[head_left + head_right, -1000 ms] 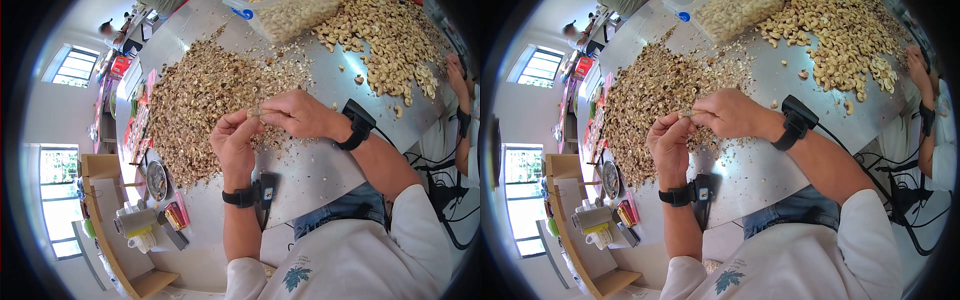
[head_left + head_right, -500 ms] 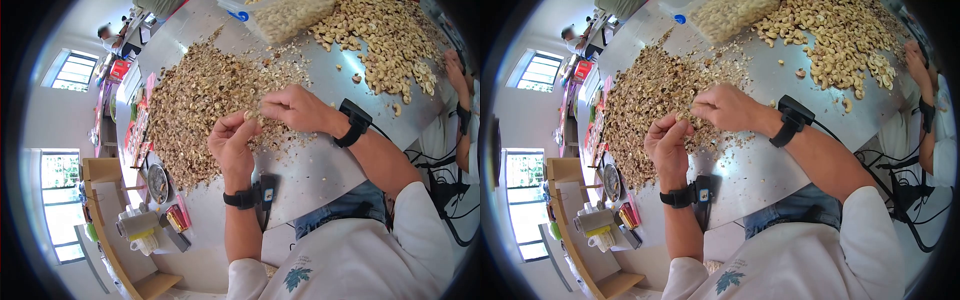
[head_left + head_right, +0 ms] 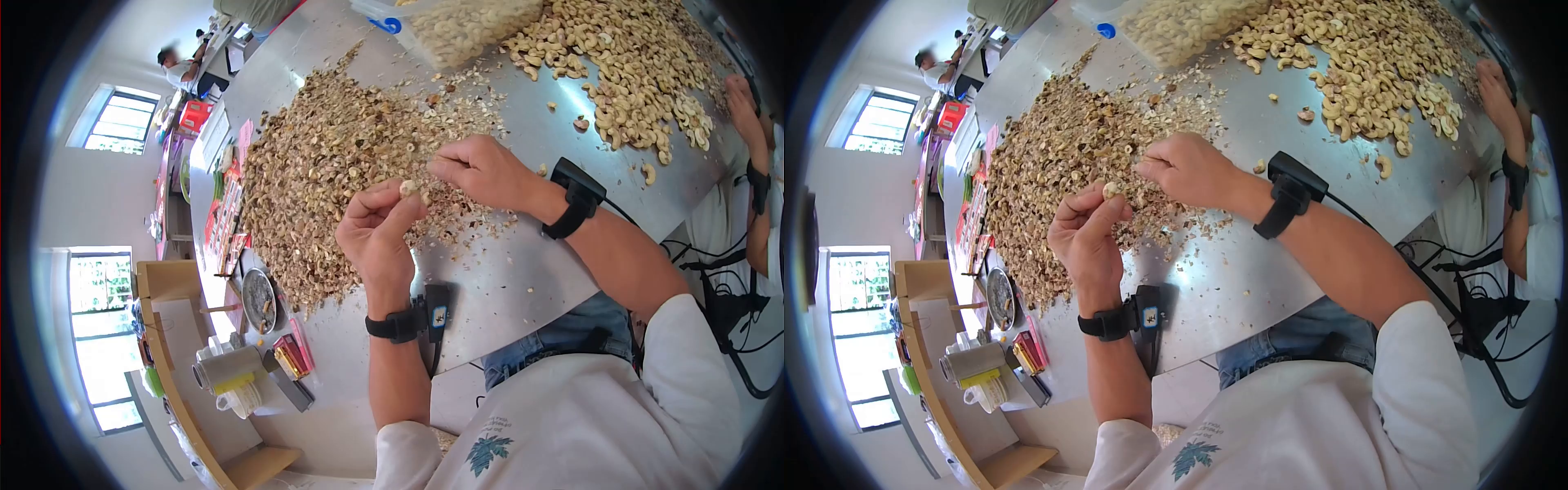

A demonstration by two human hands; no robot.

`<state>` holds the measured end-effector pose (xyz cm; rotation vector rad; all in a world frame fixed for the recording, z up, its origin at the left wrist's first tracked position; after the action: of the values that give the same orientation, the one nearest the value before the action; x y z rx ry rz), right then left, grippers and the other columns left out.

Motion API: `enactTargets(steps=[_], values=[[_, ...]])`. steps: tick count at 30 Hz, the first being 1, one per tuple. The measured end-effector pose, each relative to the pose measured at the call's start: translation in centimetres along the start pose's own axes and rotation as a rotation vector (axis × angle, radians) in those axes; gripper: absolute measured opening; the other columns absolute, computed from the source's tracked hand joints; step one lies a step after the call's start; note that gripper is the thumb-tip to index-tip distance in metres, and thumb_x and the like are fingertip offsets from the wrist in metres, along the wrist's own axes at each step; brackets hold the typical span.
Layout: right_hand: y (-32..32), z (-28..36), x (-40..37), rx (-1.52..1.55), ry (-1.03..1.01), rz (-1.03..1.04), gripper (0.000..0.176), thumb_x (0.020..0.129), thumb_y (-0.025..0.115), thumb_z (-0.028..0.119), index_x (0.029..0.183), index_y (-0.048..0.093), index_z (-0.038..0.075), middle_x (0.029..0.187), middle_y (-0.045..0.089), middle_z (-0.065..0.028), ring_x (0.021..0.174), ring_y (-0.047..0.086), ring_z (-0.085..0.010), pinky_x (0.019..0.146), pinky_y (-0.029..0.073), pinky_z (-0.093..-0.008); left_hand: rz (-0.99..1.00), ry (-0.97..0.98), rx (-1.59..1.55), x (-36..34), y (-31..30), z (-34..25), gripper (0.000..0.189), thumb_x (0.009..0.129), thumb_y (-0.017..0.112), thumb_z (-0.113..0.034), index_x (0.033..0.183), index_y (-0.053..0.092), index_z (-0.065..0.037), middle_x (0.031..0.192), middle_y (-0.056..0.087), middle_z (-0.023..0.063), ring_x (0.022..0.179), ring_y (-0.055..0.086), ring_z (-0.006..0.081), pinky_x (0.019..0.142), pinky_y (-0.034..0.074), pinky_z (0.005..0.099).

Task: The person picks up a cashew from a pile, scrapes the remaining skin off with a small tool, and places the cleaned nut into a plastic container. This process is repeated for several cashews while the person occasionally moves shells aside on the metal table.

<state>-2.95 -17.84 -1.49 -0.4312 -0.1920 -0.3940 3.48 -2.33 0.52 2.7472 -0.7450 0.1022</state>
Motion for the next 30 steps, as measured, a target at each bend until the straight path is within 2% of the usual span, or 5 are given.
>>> enactTargets(steps=[3,6,18,24,30], values=[[-0.6,1.0,0.1,0.033,0.005,0.100,0.023,0.083,0.058,0.020,0.073,0.059,-0.001,0.063,0.056,-0.0189,0.059,0.055,-0.0340,0.055,0.042,-0.0401,-0.028,-0.037,-0.019,0.3,-0.4,0.5,0.016,0.074,0.063,0.014,0.086,0.061,0.004,0.089,0.064,0.0151,0.066,0.063,0.0180,0.060,0.053,0.0278],[-0.4,2.0,-0.5,0.037,-0.120,0.122,0.020,0.086,0.058,0.017,0.078,0.057,-0.001,0.059,0.048,-0.0121,0.054,0.043,-0.0190,0.052,0.038,-0.0337,-0.011,-0.016,-0.031,0.5,-0.7,0.5,0.017,0.074,0.064,0.013,0.086,0.059,0.003,0.090,0.064,0.0151,0.067,0.063,0.0183,0.061,0.053,0.0278],[0.3,2.0,-0.9,-0.098,-0.316,0.125,0.016,0.084,0.059,0.016,0.085,0.060,0.000,0.068,0.055,-0.0172,0.062,0.055,-0.0339,0.056,0.043,-0.0396,-0.066,0.039,0.081,0.1,-0.4,0.2,0.015,0.073,0.065,0.013,0.084,0.059,0.004,0.090,0.062,0.0150,0.069,0.063,0.0173,0.062,0.054,0.0269],[0.8,0.8,-0.5,-0.217,-0.180,-0.095,0.022,0.084,0.057,0.022,0.075,0.059,0.003,0.068,0.058,-0.0196,0.065,0.057,-0.0388,0.058,0.043,-0.0463,-0.105,-0.055,0.169,0.0,-0.7,0.1,0.015,0.069,0.067,0.012,0.079,0.059,0.002,0.094,0.062,0.0126,0.074,0.061,0.0121,0.065,0.052,0.0236],[-0.4,1.3,-0.1,0.007,-0.076,0.020,0.024,0.083,0.059,0.021,0.072,0.056,0.000,0.063,0.055,-0.0192,0.058,0.053,-0.0366,0.054,0.041,-0.0412,-0.047,0.053,0.105,0.2,-0.6,0.2,0.020,0.072,0.066,0.013,0.088,0.060,0.003,0.090,0.063,0.0122,0.070,0.063,0.0161,0.064,0.054,0.0269]])
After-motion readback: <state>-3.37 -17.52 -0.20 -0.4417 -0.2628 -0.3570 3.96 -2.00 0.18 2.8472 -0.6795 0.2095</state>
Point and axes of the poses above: each hand's wrist, its own x-axis towards the middle knuckle, its own y-axis out of the palm, z = x × y, the point moved 3 cm from there along x, towards the middle knuckle
